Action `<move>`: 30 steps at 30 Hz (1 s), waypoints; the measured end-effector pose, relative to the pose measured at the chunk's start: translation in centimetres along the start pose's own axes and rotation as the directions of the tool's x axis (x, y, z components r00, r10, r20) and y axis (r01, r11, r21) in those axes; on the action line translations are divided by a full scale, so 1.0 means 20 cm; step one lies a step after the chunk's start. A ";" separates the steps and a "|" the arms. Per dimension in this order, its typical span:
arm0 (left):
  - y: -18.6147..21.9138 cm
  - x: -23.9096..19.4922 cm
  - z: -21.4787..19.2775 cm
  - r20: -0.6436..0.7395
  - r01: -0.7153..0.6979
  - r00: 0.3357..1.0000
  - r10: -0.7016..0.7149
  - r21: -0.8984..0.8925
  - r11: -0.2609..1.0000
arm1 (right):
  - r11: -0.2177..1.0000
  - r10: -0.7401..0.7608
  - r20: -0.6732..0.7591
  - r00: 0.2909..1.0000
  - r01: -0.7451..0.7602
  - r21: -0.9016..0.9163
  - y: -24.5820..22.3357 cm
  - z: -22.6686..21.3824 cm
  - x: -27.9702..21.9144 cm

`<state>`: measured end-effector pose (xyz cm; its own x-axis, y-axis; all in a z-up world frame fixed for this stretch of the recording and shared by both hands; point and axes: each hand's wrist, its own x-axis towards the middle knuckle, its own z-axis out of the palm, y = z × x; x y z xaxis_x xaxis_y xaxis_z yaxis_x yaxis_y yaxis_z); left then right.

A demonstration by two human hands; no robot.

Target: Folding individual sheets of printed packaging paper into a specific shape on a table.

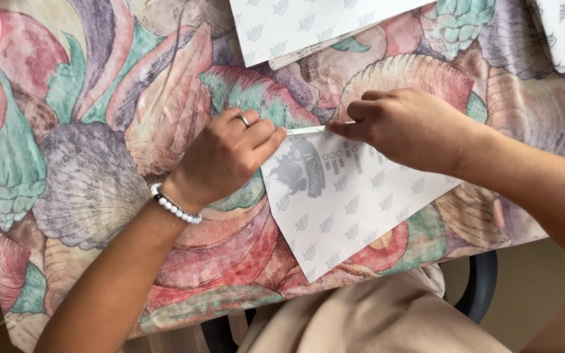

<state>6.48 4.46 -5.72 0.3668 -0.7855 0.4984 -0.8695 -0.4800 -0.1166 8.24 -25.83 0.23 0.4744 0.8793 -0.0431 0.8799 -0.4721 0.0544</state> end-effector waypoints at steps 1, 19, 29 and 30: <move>0.00 0.00 0.00 -0.001 -0.003 1.000 0.003 -0.002 1.000 | 1.000 0.003 0.000 1.000 -0.003 0.000 0.00 0.01 0.00; 0.00 -0.05 -0.28 0.336 0.143 0.923 -0.186 0.150 0.978 | 0.998 -0.048 0.180 0.983 0.052 -0.018 0.00 0.01 0.05; 0.38 0.18 -0.14 0.238 0.394 0.894 -0.380 -0.010 0.919 | 0.997 -0.046 0.154 0.987 0.054 -0.048 -0.01 0.01 0.04; 0.39 0.18 -0.10 0.263 0.404 0.875 -0.407 0.067 0.912 | 0.998 -0.043 0.155 0.987 0.048 -0.027 0.00 0.01 0.03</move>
